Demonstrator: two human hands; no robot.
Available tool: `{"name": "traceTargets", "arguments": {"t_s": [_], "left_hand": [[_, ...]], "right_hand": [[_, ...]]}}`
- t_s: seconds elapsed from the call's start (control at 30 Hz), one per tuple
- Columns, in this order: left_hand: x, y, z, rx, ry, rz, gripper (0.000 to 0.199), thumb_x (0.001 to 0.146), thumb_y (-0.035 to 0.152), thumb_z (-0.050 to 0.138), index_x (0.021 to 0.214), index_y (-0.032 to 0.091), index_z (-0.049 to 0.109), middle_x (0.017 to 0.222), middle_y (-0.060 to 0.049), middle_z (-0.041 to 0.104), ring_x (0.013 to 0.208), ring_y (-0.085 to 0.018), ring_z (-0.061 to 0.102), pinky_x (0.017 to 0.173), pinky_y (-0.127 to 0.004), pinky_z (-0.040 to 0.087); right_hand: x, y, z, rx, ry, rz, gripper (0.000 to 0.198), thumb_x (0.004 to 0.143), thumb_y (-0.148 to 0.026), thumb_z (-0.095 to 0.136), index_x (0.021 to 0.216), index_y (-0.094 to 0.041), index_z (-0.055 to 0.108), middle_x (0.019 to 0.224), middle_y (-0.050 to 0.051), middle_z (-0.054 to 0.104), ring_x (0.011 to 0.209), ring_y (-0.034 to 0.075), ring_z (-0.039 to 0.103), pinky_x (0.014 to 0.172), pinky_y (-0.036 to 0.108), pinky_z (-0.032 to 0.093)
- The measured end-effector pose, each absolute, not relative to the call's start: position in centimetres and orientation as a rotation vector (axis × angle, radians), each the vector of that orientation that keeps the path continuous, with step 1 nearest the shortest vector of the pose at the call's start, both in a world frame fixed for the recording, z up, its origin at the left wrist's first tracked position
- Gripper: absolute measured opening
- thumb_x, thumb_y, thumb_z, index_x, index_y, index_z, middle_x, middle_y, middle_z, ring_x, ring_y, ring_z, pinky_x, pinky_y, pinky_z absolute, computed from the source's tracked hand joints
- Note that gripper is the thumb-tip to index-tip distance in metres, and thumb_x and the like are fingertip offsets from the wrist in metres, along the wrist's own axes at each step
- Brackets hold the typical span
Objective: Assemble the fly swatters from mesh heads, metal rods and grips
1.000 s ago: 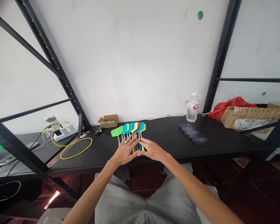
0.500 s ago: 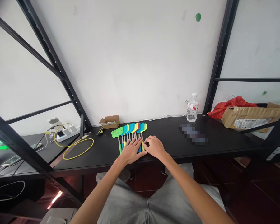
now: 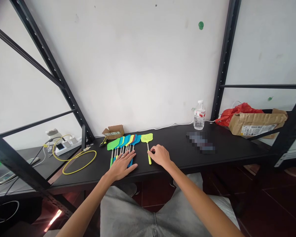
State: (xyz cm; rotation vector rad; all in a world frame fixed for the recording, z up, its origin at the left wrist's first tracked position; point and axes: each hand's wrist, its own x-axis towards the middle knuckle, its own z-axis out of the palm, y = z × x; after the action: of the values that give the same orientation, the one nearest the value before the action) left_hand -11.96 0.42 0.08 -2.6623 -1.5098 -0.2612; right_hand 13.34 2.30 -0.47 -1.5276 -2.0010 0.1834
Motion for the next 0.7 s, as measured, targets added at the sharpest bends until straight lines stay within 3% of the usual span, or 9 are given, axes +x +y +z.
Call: {"name": "traceTargets", "arguments": {"t_s": [0.17,0.33,0.43,0.57,0.63,0.7], "left_hand": [[-14.5,0.0,0.6,-2.673,-1.499,-0.237,0.067,0.094,0.065,0.028,0.149,0.029,0.036,0.158,0.0,0.027,0.146,-0.029,0.022,0.118,-0.049,0.02],[-16.5,-0.3,0.9,-2.691,-1.479,-0.187,0.063,0.095,0.062,0.029,0.149,0.03,0.035,0.159,0.0,0.026,0.146,-0.028,0.023,0.117,-0.048,0.022],[-17.3,-0.2,1.1,-2.708,-1.479,-0.178,0.063,0.094,0.061,0.032,0.148,0.03,0.037,0.158,0.0,0.029,0.145,-0.028,0.026,0.116,-0.047,0.024],[-15.1,-0.4,1.8,-2.655,-1.55,-0.297,0.058,0.094,0.06,0.034,0.138,0.027,0.051,0.15,-0.004,0.043,0.141,-0.029,0.034,0.115,-0.047,0.026],[-12.1,-0.8,2.3,-2.627,-1.556,-0.486,0.055,0.095,0.058,0.033,0.131,0.025,0.057,0.14,-0.006,0.054,0.132,-0.027,0.045,0.11,-0.042,0.032],[-8.2,-1.0,2.6,-2.638,-1.638,-0.641,0.053,0.096,0.058,0.028,0.119,0.025,0.061,0.119,-0.007,0.067,0.111,-0.024,0.061,0.095,-0.035,0.044]], "right_hand": [[11.1,4.4,1.2,-1.887,-1.934,0.312,0.043,0.081,-0.062,0.056,0.084,-0.022,0.07,0.089,0.011,0.069,0.085,0.029,0.067,0.069,0.034,0.043],[10.1,5.6,1.6,-1.88,-1.961,0.405,0.014,0.076,-0.031,0.063,0.074,-0.018,0.066,0.087,0.015,0.07,0.085,0.031,0.068,0.065,0.033,0.044],[11.3,5.7,1.0,-1.698,-1.828,0.656,0.015,0.079,-0.028,0.058,0.069,-0.018,0.061,0.077,0.011,0.071,0.072,0.025,0.069,0.065,0.031,0.046],[12.6,5.4,-0.1,-1.21,-1.384,1.18,0.016,0.087,-0.031,0.049,0.087,-0.018,0.058,0.077,0.007,0.072,0.054,0.016,0.064,0.06,0.028,0.048],[12.4,5.2,-0.5,-1.005,-1.135,1.333,0.015,0.086,-0.032,0.05,0.092,-0.019,0.055,0.078,0.007,0.072,0.059,0.017,0.066,0.06,0.028,0.048],[11.9,4.7,-0.6,-0.839,-0.98,1.411,0.016,0.086,-0.035,0.054,0.09,-0.02,0.054,0.078,0.006,0.072,0.067,0.018,0.067,0.064,0.028,0.049]]}}
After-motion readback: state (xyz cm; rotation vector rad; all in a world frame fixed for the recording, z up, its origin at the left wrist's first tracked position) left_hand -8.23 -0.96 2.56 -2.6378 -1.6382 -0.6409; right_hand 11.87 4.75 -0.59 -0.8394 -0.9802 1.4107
